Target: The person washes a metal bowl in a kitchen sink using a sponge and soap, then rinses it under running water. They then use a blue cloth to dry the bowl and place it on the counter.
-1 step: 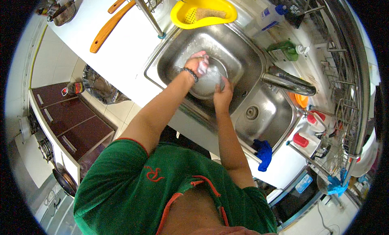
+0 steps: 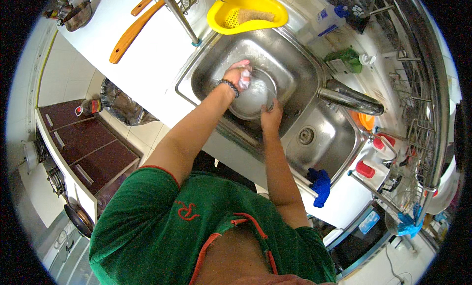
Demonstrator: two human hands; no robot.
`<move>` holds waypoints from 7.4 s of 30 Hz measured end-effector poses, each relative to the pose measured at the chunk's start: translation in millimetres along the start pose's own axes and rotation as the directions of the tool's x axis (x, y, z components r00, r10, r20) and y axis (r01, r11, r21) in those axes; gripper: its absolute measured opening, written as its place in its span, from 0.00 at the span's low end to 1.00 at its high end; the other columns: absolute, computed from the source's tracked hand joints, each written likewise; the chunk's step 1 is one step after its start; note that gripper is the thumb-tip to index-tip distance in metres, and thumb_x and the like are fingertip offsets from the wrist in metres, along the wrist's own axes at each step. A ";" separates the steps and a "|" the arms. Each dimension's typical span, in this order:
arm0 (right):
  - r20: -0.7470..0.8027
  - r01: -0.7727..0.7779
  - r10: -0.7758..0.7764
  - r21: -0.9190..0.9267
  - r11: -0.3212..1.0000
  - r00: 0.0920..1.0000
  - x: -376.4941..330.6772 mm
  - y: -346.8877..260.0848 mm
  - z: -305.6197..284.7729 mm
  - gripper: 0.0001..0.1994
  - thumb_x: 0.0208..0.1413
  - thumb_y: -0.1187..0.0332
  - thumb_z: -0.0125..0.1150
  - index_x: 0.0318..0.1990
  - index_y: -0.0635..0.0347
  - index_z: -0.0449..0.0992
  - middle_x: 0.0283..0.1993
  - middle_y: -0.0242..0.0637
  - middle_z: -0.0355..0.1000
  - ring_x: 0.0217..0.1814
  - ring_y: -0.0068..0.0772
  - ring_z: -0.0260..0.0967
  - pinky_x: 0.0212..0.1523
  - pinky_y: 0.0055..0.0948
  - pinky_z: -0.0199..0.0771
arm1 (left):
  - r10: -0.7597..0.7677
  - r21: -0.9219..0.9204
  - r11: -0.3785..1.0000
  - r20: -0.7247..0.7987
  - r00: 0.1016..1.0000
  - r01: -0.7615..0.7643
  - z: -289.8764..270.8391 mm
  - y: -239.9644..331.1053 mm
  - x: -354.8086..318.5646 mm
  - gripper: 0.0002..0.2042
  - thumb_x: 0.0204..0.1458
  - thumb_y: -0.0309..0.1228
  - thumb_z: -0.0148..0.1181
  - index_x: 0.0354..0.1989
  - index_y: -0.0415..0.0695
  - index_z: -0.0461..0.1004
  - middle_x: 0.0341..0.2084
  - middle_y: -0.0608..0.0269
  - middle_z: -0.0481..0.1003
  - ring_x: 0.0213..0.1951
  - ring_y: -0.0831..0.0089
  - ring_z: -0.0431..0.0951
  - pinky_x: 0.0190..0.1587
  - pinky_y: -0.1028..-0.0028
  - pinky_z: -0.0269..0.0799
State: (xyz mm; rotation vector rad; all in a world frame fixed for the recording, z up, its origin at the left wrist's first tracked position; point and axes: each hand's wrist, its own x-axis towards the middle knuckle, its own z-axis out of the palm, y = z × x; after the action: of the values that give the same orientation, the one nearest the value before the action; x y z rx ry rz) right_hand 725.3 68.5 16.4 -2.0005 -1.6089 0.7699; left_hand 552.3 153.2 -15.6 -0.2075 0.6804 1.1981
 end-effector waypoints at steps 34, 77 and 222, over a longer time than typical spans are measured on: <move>0.038 0.390 -0.412 -0.411 0.824 0.910 89.0 -48.8 -33.2 0.20 0.42 0.73 0.51 0.48 0.64 0.66 0.30 0.53 0.71 0.32 0.53 0.70 0.35 0.44 0.68 | 0.242 0.484 0.873 -0.310 0.920 -0.067 13.4 24.3 -70.3 0.10 0.52 0.39 0.52 0.27 0.47 0.63 0.15 0.68 0.64 0.15 0.76 0.66 0.12 0.79 0.58; -0.305 0.310 -0.397 -0.297 0.903 0.866 39.0 1.3 -107.2 0.25 0.39 0.77 0.51 0.49 0.73 0.55 0.54 0.66 0.51 0.59 0.68 0.44 0.60 0.54 0.43 | -0.034 0.565 0.813 -0.189 0.981 0.137 74.6 -77.3 11.4 0.26 0.45 0.27 0.60 0.53 0.47 0.57 0.34 0.66 0.72 0.30 0.73 0.72 0.32 0.71 0.71; 0.342 -0.373 0.149 0.832 0.410 0.928 70.1 -51.3 -46.8 0.30 0.42 0.65 0.66 0.50 0.70 0.59 0.41 0.40 0.68 0.39 0.30 0.67 0.33 0.29 0.68 | -0.036 0.814 0.515 -0.293 0.956 0.269 -15.0 -38.7 27.0 0.27 0.47 0.53 0.52 0.42 0.39 0.69 0.36 0.55 0.72 0.37 0.67 0.72 0.38 0.69 0.69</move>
State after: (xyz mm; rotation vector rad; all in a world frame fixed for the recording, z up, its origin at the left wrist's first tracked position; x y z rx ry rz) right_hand 731.1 147.6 75.0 -1.3466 -0.6197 1.6012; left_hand 587.0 152.6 -50.9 0.4319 1.3740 0.5411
